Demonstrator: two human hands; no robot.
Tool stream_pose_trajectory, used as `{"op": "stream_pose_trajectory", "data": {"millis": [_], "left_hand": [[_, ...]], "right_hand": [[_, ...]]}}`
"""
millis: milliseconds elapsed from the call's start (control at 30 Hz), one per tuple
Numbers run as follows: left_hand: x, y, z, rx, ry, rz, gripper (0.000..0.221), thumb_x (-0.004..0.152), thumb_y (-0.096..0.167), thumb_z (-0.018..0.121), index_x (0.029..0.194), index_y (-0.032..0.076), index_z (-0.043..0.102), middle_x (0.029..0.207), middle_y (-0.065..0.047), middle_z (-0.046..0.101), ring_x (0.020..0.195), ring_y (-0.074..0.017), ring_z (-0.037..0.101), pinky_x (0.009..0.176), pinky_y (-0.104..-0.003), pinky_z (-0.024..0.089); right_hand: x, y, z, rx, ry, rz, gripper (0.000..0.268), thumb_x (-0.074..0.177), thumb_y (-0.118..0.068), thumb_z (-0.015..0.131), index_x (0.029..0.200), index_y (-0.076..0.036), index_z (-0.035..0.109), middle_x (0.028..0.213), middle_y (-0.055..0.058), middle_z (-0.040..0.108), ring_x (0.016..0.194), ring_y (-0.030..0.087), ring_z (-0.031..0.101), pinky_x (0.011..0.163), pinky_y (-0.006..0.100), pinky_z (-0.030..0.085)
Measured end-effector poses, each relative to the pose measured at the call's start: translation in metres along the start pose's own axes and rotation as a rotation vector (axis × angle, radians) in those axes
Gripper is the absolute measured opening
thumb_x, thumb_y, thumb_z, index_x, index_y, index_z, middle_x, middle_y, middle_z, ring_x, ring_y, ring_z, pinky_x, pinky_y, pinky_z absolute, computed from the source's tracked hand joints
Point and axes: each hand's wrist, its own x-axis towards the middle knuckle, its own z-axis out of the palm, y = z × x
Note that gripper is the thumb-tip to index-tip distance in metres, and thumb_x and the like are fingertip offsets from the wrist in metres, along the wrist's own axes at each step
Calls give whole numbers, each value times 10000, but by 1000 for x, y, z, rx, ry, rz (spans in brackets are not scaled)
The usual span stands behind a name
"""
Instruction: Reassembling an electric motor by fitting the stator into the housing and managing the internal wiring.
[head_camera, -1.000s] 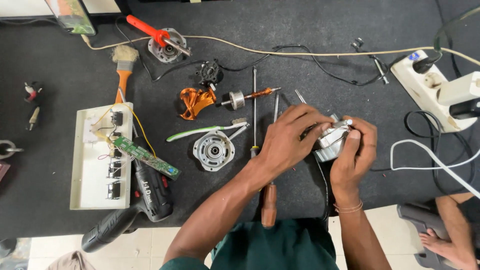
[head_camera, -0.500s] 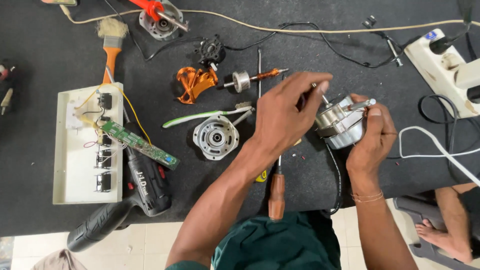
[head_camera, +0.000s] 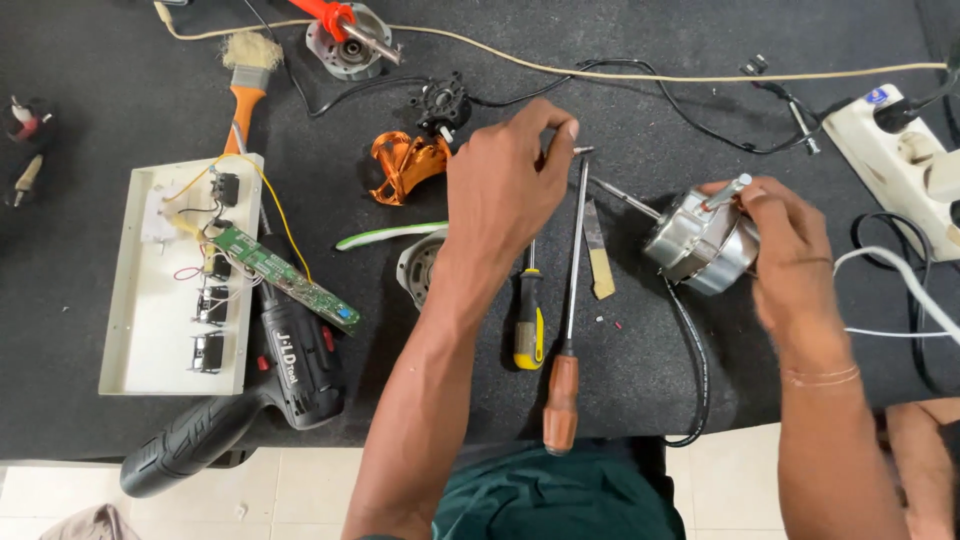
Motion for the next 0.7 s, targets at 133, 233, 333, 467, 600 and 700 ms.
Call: {"op": "stream_pose_trajectory", "data": {"millis": [133,233,333,467,600,700], "left_hand": [[2,1,1,117,-133,-76,209,988,311,611,854,151,620,606,-30,649,550,-304,624,499,-476,463],[1,-4,-2,162,-21,-62,200,980,301,617,845,155,629,590,-33,634,545,-314,623,454,-460,415],[1,-8,-6,129,73,-18,186,1009,270,608,865,152,607,555,9,545,462,-199,522,398,-384,332],[4,-12,-3,192,117,-45,209,1012,259,618,845,133,610,551,6,538,438,-174,480,388,-360,298],[4,-8,-13,256,111,-114,208,1008,266,626,838,151,601,536,-13,561,445,-260,536,398,-422,332],[5,5,-12,264,-16,-192,272,994,341,656,801,157,599,562,-23,642,532,-340,646,469,-485,424]], "right_hand": [[23,-35,-5,-120,-67,82,230,1016,-200,477,985,-77,668,1126,23,770,961,63,650,815,217,539],[50,-54,-6,-297,-309,55,416,1095,-237,416,1074,0,757,1112,102,776,1061,134,678,1028,208,440],[97,-34,-13,-508,-409,141,635,1122,-490,444,953,3,808,856,199,706,848,286,622,878,348,388],[127,5,-3,-317,-568,-31,548,1099,-377,509,756,7,698,761,169,734,717,236,648,779,332,463],[132,21,-6,-314,-480,-82,578,1127,-352,548,654,-23,589,681,142,695,661,203,664,725,301,453],[118,2,-4,-335,-410,-4,544,1119,-371,559,678,-55,594,665,119,685,609,161,584,631,299,417]]}}
